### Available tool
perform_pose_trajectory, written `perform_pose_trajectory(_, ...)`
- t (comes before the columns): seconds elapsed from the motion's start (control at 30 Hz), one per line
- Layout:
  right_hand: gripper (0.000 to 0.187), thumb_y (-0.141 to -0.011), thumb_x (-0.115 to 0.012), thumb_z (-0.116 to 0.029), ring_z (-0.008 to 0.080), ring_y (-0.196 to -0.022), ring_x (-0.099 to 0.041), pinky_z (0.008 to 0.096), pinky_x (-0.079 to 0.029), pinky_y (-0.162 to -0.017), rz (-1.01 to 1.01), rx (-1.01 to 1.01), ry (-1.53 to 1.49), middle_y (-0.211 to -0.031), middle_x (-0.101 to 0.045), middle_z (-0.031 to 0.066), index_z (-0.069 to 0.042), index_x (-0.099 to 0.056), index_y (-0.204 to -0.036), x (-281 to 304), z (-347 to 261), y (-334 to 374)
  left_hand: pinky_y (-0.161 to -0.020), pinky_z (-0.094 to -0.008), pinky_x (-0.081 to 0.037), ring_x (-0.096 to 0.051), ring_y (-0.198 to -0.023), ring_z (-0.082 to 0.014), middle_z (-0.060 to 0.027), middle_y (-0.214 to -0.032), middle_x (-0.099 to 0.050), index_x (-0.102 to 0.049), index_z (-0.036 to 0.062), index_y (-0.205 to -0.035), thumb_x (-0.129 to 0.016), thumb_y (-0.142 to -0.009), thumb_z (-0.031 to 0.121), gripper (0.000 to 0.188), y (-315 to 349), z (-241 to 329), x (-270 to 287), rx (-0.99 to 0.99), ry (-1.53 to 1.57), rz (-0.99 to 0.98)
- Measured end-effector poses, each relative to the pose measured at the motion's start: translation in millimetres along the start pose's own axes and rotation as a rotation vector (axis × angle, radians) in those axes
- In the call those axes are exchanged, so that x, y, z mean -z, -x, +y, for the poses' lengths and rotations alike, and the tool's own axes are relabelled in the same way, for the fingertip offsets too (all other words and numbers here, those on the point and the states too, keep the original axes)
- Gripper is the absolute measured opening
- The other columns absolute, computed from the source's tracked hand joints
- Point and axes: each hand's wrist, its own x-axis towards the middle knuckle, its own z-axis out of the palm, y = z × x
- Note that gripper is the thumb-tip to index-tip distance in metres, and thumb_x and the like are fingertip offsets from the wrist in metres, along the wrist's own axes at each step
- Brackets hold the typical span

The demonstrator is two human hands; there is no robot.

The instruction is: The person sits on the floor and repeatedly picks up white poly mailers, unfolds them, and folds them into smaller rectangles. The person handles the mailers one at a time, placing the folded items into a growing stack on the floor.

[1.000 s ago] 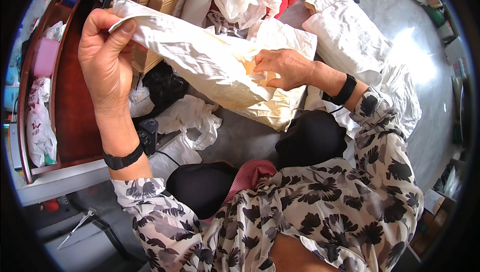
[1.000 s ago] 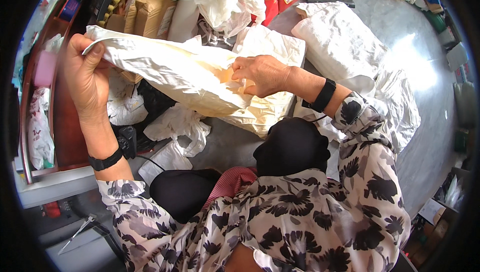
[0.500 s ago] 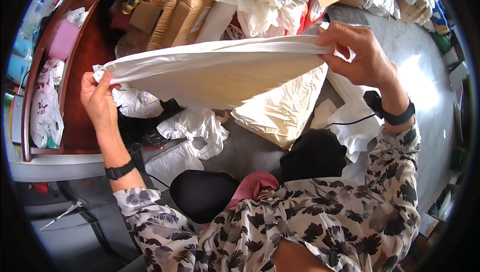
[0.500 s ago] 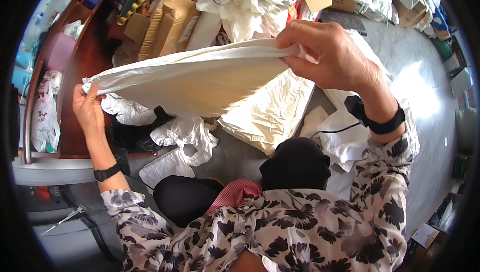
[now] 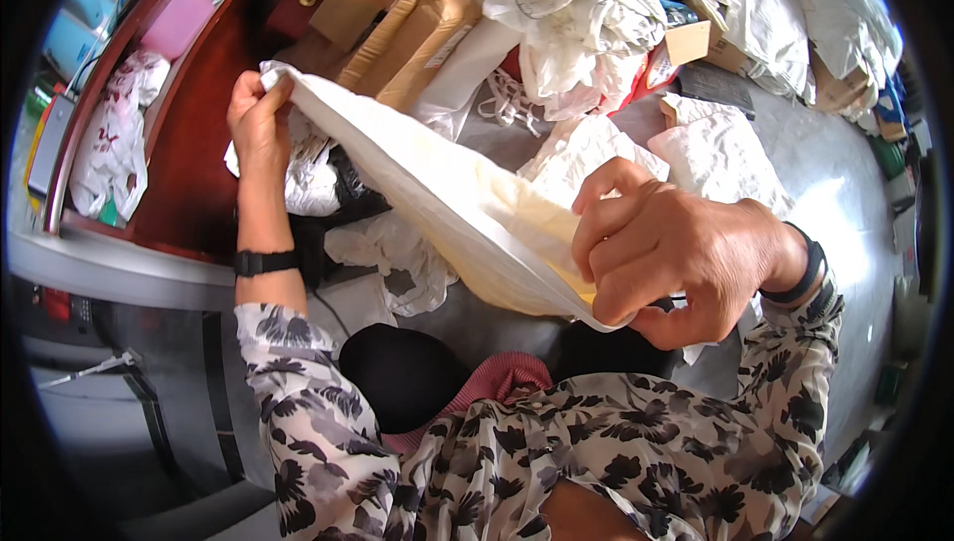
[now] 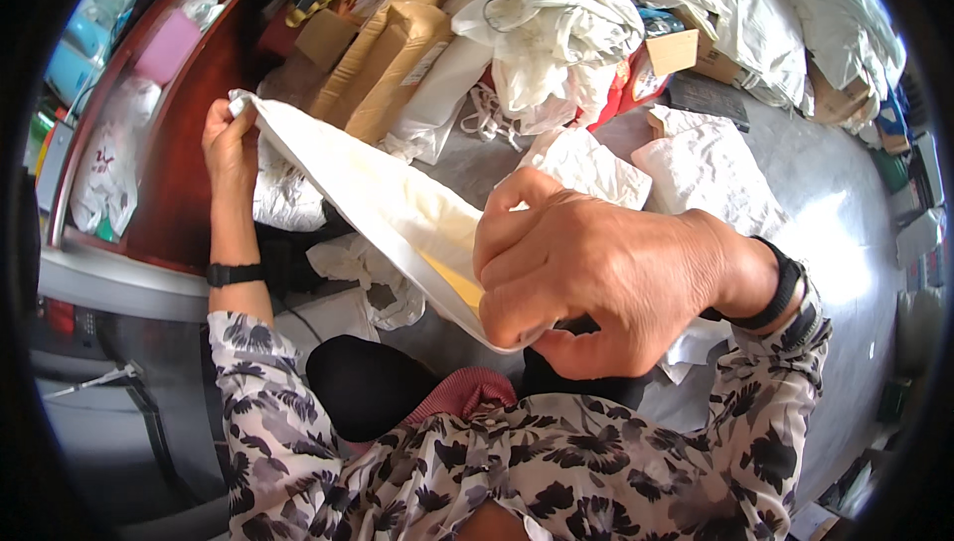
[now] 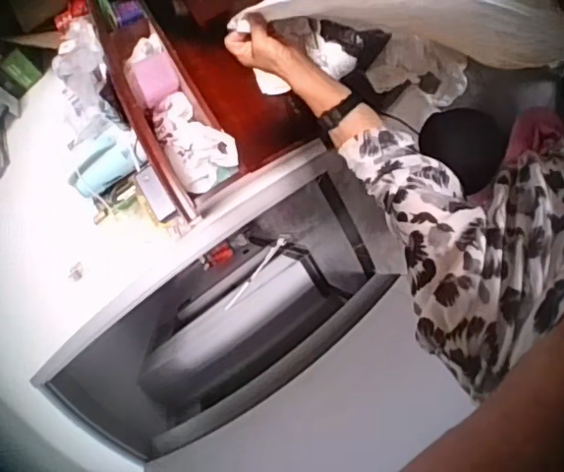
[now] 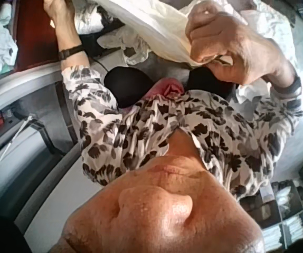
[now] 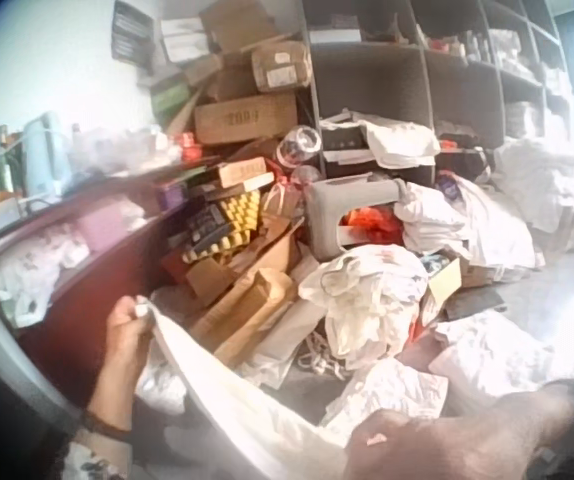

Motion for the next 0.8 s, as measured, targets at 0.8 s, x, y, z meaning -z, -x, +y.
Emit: perform_pose_trajectory(0.8, 0.02, -0.054, -0.068, -0.005, 0.0263, -0.097, -0.061, 0.0382, -0.047, -0.074, 0.341, -0.022, 0.854, -0.091, -0.061, 0.0064, -0.003, -0.061, -0.073, 37.7, -1.1, 23.1, -0.085, -0.029, -0.049, -0.06, -0.083, -0.013, -0.0021, -0.089, -0.064, -0.054, 0.0093, -0.08, -0.07, -0.084, -0.005, 0.022, 14.6, 13.2, 33.1, -0.049, 0.08, 0.006)
